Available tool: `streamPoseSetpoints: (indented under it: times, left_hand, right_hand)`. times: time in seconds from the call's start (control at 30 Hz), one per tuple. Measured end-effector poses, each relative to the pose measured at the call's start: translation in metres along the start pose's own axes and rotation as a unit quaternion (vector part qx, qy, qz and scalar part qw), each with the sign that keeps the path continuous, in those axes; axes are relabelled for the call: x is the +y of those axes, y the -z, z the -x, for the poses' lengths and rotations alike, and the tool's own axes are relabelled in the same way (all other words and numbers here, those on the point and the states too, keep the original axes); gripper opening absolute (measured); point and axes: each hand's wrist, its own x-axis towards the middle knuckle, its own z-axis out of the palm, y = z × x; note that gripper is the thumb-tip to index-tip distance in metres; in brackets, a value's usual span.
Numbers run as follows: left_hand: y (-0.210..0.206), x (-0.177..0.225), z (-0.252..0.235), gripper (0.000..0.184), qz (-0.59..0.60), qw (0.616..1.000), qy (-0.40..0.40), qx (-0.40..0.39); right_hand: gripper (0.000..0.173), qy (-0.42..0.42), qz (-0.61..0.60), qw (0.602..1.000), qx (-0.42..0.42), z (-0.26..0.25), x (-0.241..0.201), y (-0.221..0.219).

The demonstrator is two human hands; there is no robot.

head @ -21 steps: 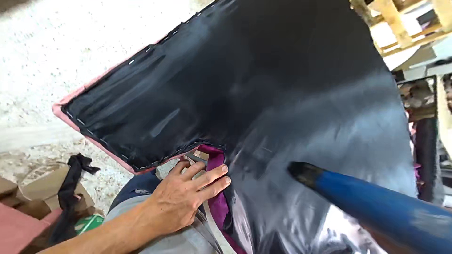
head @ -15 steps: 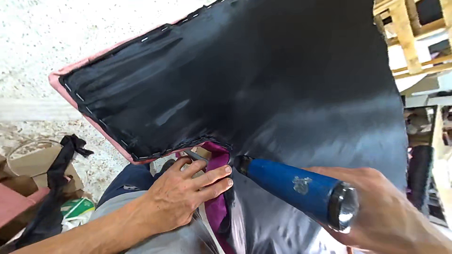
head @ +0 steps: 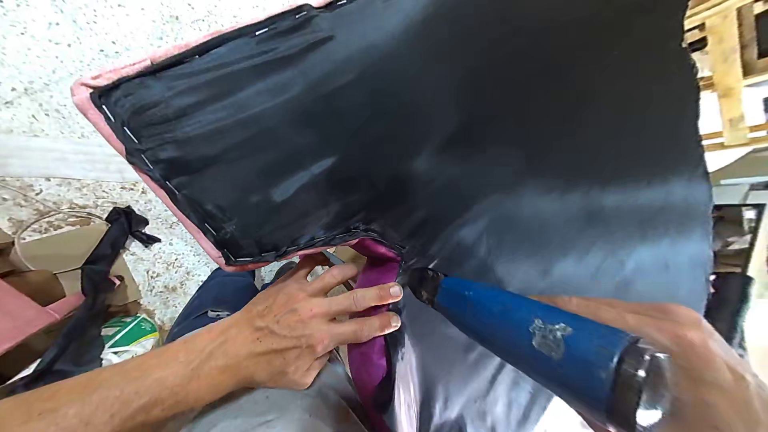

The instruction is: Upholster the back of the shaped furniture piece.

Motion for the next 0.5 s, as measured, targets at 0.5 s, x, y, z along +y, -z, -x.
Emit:
streamPoseSetpoints:
  times: [0.5]
  left_hand:
    - [0.016,-0.002,-0.005,0.069,0.022,0.998,0.012,-0.057]
  right_hand:
    - [0.036,-0.002,-0.024,0.999,-0.022,0.012,-0.013,-0.014]
